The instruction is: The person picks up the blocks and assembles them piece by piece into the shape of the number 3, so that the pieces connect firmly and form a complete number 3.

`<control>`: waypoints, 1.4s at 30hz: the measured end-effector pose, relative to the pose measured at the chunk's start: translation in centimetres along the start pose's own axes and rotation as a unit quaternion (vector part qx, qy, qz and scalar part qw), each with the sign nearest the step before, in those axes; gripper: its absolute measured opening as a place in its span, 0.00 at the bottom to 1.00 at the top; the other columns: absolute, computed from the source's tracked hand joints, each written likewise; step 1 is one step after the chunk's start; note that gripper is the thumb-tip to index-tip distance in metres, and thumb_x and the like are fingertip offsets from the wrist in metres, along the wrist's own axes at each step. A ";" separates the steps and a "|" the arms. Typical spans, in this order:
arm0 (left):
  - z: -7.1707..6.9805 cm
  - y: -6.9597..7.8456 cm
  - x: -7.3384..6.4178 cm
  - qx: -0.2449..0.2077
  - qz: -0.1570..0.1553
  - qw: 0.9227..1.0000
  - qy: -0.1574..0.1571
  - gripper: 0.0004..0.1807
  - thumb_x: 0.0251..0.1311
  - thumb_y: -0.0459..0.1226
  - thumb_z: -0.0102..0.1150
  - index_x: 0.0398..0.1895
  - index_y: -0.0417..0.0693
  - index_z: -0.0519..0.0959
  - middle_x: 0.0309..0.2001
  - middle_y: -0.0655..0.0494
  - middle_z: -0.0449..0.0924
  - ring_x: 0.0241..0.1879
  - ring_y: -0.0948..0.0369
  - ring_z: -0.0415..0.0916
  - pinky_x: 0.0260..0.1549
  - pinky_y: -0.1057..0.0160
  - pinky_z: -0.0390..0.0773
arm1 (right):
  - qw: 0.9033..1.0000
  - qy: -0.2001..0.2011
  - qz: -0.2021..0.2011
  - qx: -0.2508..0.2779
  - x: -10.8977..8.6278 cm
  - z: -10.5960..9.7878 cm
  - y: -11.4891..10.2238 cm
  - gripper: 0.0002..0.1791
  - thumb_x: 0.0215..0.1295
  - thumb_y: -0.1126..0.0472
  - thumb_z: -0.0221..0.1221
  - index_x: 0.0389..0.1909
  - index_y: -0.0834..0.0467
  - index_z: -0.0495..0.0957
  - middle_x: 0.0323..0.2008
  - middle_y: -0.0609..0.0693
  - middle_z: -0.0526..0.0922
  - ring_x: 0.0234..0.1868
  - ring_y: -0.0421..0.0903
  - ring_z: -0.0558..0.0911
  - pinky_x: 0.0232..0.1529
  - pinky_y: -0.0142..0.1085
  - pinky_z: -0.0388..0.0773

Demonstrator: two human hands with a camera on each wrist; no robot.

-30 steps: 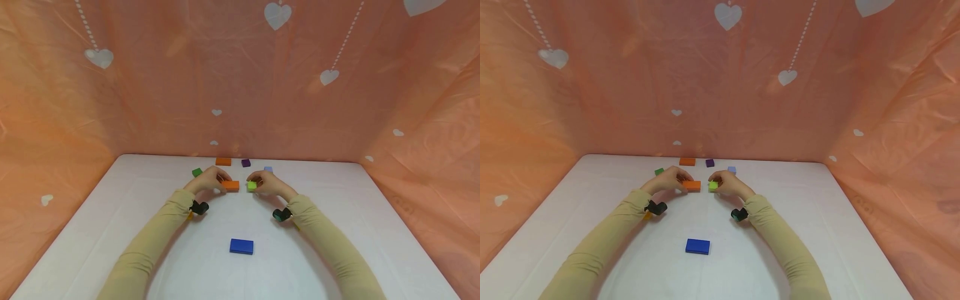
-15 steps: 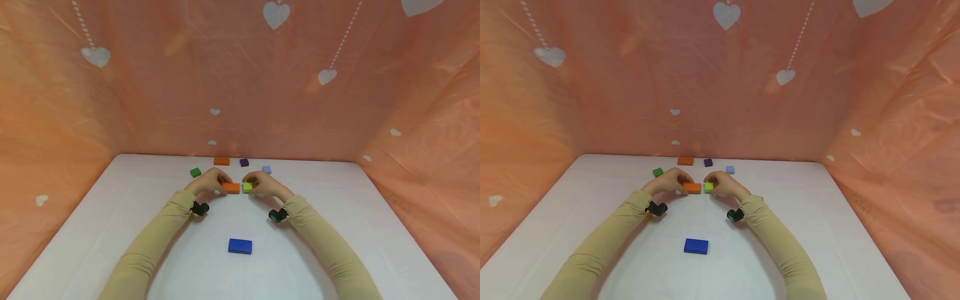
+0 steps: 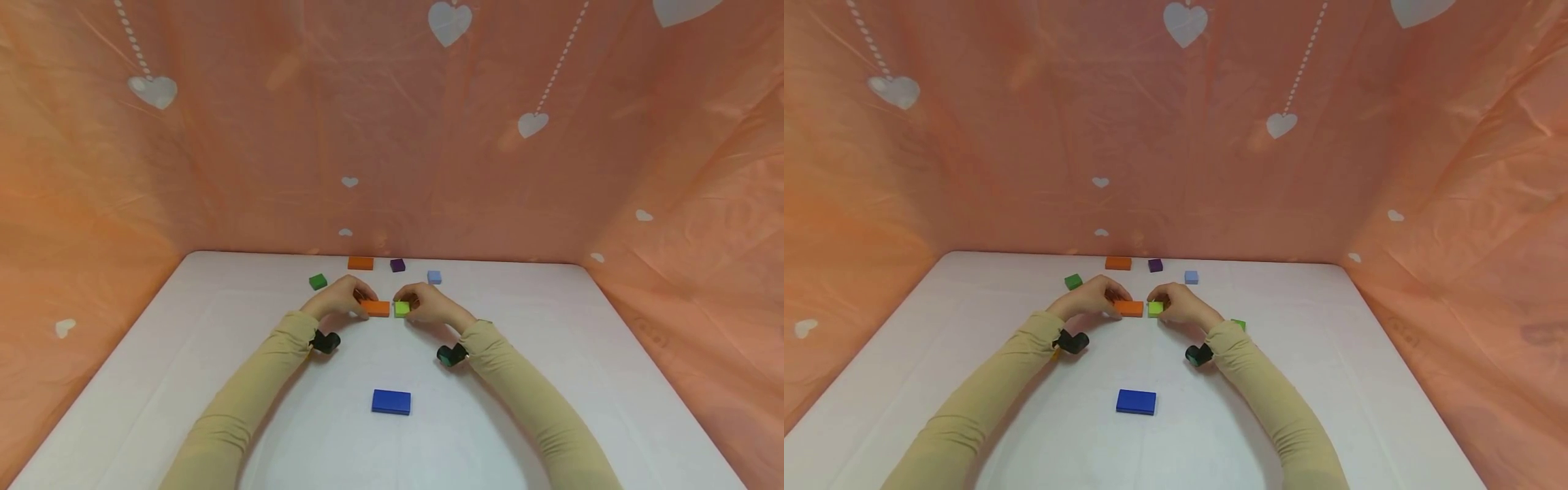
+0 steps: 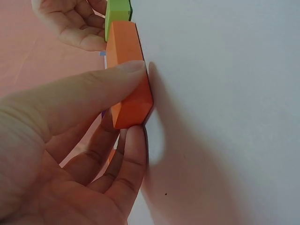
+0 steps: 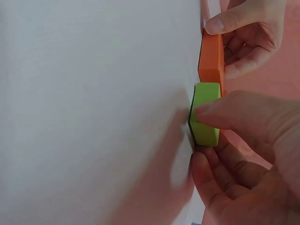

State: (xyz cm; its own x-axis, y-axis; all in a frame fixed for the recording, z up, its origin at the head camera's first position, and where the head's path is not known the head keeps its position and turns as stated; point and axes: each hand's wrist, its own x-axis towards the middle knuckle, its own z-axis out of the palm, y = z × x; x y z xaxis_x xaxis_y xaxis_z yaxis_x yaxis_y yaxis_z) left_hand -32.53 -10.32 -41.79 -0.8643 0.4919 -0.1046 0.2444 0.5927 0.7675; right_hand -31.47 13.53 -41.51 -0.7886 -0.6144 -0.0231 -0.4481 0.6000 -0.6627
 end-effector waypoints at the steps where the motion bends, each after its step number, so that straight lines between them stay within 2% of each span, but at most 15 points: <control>1: 0.0 0.0 0.0 -0.002 -0.003 1.000 0.000 0.18 0.44 0.26 0.72 0.43 0.40 0.84 0.40 0.52 0.83 0.41 0.56 0.75 0.49 0.57 0.75 | 1.000 0.000 -0.001 0.002 0.0 0.0 0.0 0.21 0.53 0.74 0.64 0.50 0.64 0.78 0.44 0.53 0.81 0.42 0.47 0.76 0.47 0.36 0.76; 8: 0.0 -0.1 0.0 -0.009 -0.004 1.000 -0.004 0.18 0.44 0.26 0.72 0.42 0.41 0.84 0.40 0.52 0.83 0.41 0.56 0.75 0.50 0.57 0.75 | 1.000 0.000 0.006 -0.005 0.1 0.1 -0.2 0.20 0.53 0.73 0.65 0.49 0.63 0.78 0.44 0.52 0.81 0.42 0.46 0.76 0.47 0.35 0.76; 15: 0.1 0.0 -0.3 -0.017 -0.002 1.000 -0.007 0.18 0.45 0.26 0.72 0.42 0.41 0.84 0.38 0.53 0.83 0.38 0.56 0.75 0.47 0.58 0.76 | 1.000 -0.002 -0.005 -0.009 0.4 0.4 -0.2 0.19 0.53 0.72 0.66 0.48 0.63 0.79 0.42 0.53 0.82 0.41 0.46 0.77 0.46 0.35 0.77; 25: 0.2 0.2 -0.4 -0.016 -0.003 1.000 -0.007 0.18 0.46 0.26 0.71 0.43 0.40 0.84 0.39 0.53 0.83 0.39 0.56 0.75 0.48 0.57 0.75 | 1.000 0.004 -0.007 -0.013 0.6 0.6 -0.3 0.18 0.53 0.71 0.66 0.47 0.63 0.80 0.41 0.51 0.82 0.38 0.46 0.76 0.43 0.34 0.77; 29: 0.2 0.1 -0.6 -0.021 -0.007 1.000 -0.004 0.18 0.46 0.28 0.72 0.44 0.41 0.84 0.40 0.53 0.82 0.39 0.56 0.75 0.47 0.58 0.76 | 1.000 0.005 -0.003 -0.009 0.6 0.7 -0.3 0.19 0.53 0.71 0.67 0.48 0.62 0.80 0.41 0.52 0.82 0.38 0.46 0.76 0.44 0.33 0.77; 33: -0.2 0.1 -1.0 -0.019 0.000 1.000 -0.003 0.16 0.51 0.32 0.70 0.46 0.39 0.83 0.42 0.51 0.82 0.43 0.56 0.75 0.48 0.58 0.75 | 1.000 0.006 0.001 -0.004 0.6 0.8 -0.3 0.19 0.53 0.71 0.67 0.48 0.62 0.80 0.42 0.52 0.82 0.38 0.46 0.76 0.44 0.34 0.77; 36: -0.6 0.4 -1.5 -0.029 -0.013 0.999 0.004 0.17 0.56 0.34 0.67 0.48 0.36 0.81 0.44 0.49 0.82 0.43 0.55 0.76 0.46 0.58 0.77 | 1.000 0.009 0.003 -0.004 0.6 0.9 -0.4 0.19 0.54 0.71 0.67 0.48 0.62 0.80 0.42 0.51 0.82 0.39 0.46 0.76 0.44 0.34 0.77; 42: -1.0 0.5 -2.2 -0.056 -0.075 0.995 0.039 0.16 0.58 0.36 0.66 0.47 0.36 0.81 0.42 0.48 0.81 0.37 0.56 0.76 0.39 0.63 0.79 | 1.000 0.012 0.006 -0.007 0.4 1.0 -0.5 0.19 0.54 0.70 0.67 0.48 0.61 0.80 0.42 0.51 0.82 0.39 0.45 0.76 0.45 0.34 0.76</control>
State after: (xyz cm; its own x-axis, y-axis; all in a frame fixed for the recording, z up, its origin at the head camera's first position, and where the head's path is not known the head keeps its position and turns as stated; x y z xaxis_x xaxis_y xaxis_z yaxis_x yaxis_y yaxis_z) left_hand -30.98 -11.70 -40.55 -0.9198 0.3500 -0.1772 0.0640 0.5793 0.8126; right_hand -31.16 12.50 -41.93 -0.8037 -0.5949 -0.0123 -0.4445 0.6141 -0.6521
